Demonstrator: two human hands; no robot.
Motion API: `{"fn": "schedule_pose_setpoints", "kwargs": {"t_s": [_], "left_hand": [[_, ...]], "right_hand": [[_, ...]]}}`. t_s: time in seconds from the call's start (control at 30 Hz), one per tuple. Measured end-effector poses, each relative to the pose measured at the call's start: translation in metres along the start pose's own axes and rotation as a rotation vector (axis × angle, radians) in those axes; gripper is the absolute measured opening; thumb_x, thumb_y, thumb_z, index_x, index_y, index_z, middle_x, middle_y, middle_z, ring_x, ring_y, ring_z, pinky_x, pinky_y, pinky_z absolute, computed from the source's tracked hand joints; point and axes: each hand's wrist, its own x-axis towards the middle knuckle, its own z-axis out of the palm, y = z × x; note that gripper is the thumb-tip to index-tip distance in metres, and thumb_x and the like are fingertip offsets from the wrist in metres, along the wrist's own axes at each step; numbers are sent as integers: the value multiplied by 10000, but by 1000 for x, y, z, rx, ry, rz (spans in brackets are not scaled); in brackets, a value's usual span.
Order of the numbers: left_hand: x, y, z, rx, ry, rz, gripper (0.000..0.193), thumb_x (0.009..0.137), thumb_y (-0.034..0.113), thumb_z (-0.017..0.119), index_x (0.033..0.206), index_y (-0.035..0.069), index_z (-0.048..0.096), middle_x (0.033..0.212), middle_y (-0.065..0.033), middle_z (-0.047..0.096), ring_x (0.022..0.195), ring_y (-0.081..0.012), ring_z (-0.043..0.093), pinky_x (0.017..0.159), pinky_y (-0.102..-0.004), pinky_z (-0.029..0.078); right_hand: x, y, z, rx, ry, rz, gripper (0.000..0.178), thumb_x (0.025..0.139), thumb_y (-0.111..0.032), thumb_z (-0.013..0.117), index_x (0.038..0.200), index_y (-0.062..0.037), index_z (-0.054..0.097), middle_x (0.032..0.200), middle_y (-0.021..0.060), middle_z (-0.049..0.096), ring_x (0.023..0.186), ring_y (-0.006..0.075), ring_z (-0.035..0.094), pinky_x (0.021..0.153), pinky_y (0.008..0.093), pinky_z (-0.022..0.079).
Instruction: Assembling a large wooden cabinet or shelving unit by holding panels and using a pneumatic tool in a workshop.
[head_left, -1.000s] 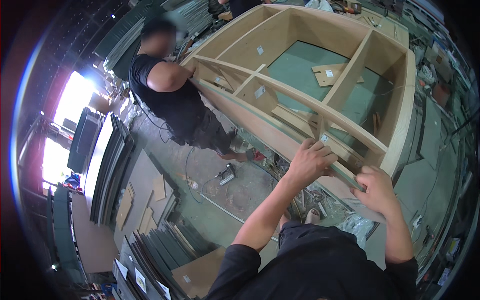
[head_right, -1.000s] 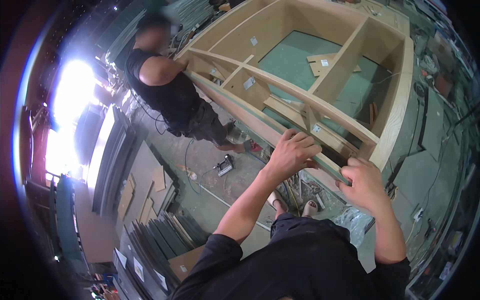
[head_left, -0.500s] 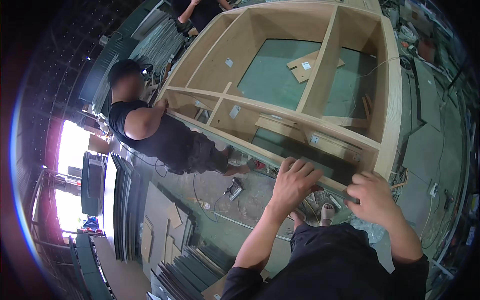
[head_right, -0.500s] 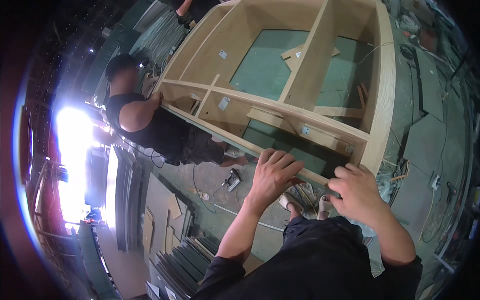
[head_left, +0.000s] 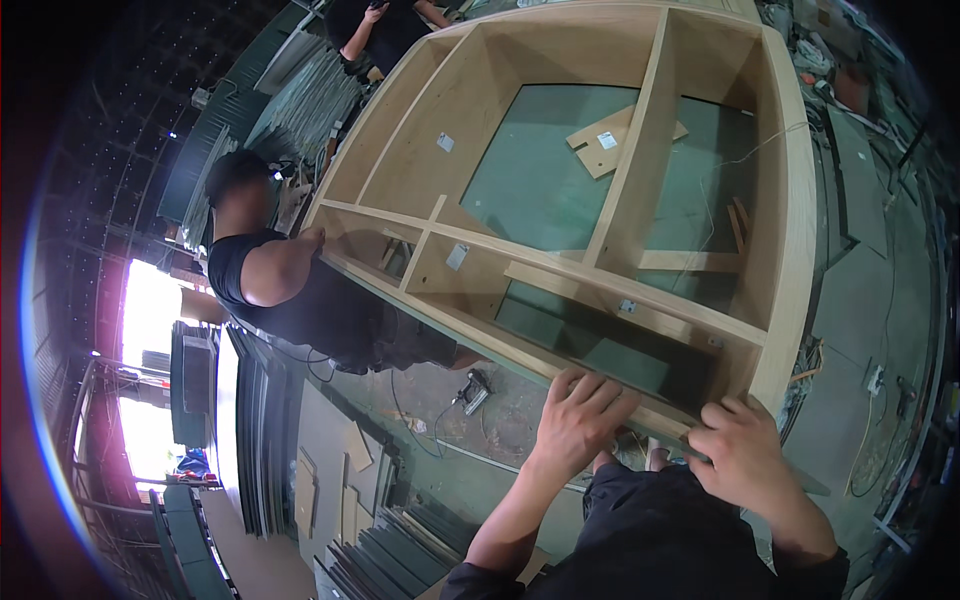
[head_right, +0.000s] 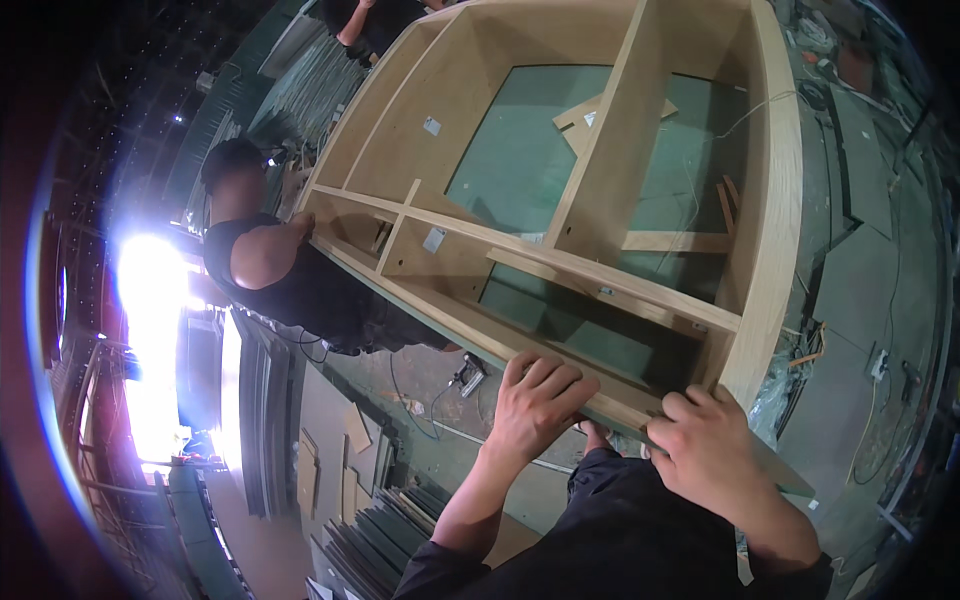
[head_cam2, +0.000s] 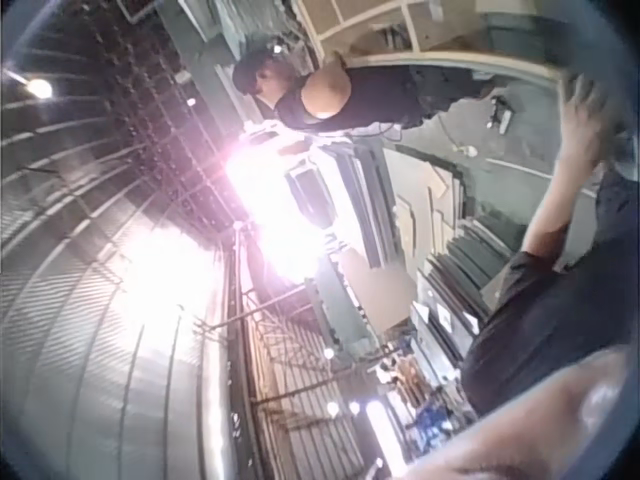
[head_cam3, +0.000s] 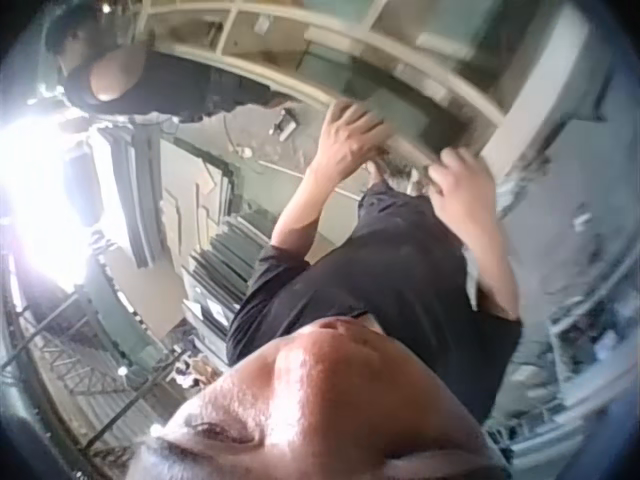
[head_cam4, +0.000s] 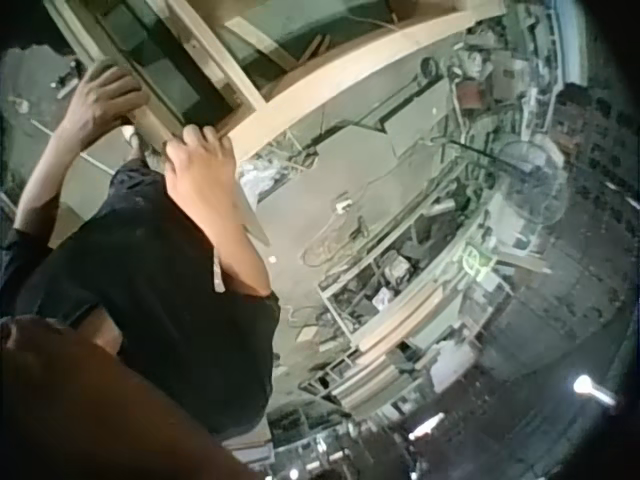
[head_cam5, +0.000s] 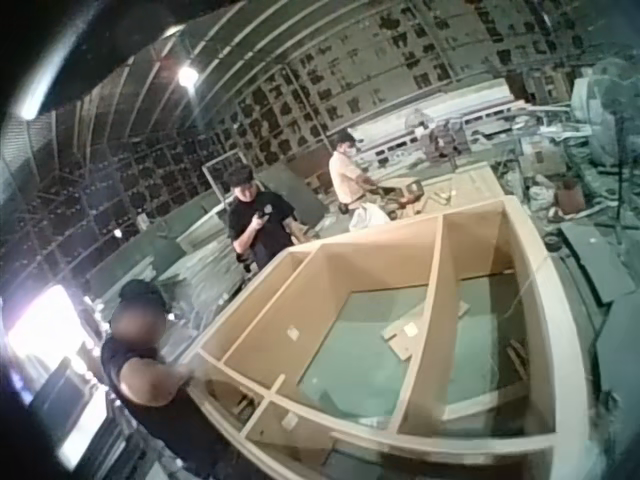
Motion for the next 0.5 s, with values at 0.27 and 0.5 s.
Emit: {"fn": "schedule_pose_setpoints", "kwargs": {"t_s": [0.27, 0.5], "left_hand": [[0, -3, -3, -5, -44, 10, 384, 773, 245, 750, 1156, 222, 735, 1091, 40, 684, 1099, -183, 656, 1052, -421, 470], [0, -3, -5, 18, -73, 22, 380, 786, 234, 738, 1165, 229, 737, 1088, 39, 668, 1083, -165, 646, 1041, -417, 484]], "right_hand": [[3, 1, -3, 17, -23, -1, 153, 734, -233, 845, 809, -144, 746, 858, 31, 595, 892, 257, 620, 774, 445, 478], [5, 2, -1, 30, -16, -13, 193, 692, -219, 871, 738, -114, 716, 823, 52, 581, 857, 283, 626, 772, 458, 489]]}}
